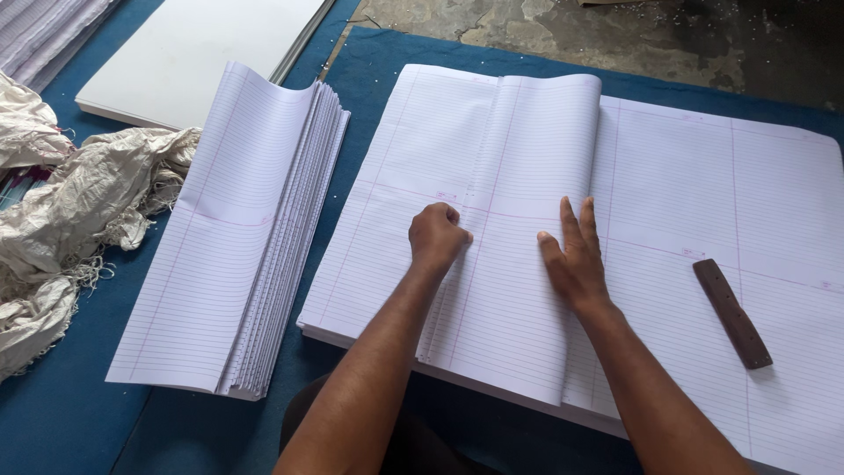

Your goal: The person folds large sheets of lined paper in half and presses the crease with a small wooden block. They repeat this process for multiple sheets, stacking the folded papers to the left.

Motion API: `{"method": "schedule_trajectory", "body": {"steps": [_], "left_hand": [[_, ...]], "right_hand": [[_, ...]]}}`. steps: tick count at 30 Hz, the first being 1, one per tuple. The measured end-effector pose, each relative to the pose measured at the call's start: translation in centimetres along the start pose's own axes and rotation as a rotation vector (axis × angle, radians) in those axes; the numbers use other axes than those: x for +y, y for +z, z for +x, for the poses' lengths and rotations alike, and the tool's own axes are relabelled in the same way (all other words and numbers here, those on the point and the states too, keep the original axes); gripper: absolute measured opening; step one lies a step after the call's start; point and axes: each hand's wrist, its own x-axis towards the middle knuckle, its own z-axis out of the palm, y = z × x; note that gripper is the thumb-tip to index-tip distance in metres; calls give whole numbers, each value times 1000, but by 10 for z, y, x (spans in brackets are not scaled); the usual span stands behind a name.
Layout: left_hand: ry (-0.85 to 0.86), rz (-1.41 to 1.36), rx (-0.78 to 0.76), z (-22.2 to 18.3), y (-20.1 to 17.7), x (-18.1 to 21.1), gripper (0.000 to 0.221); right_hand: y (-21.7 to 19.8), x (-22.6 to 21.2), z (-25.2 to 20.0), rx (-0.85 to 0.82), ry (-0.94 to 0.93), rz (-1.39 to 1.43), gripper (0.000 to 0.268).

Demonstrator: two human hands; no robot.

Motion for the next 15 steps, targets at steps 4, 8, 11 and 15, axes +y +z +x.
{"method": "schedule_trajectory", "body": {"steps": [4, 8, 11, 15], "left_hand": [[-11, -29, -11, 2, -1, -3, 33], [-6, -38, -11, 4, 0, -5, 30], [-26, -48, -23, 6, 1, -7, 27], [-15, -67, -20, 11, 2, -12, 28]], "right_hand": [[4, 1, 3, 3, -7, -41, 79], [9, 4, 4, -2, 28, -89, 79], [14, 6, 8, 26, -23, -132, 79], [19, 13, 12, 42, -66, -188, 79]]}}
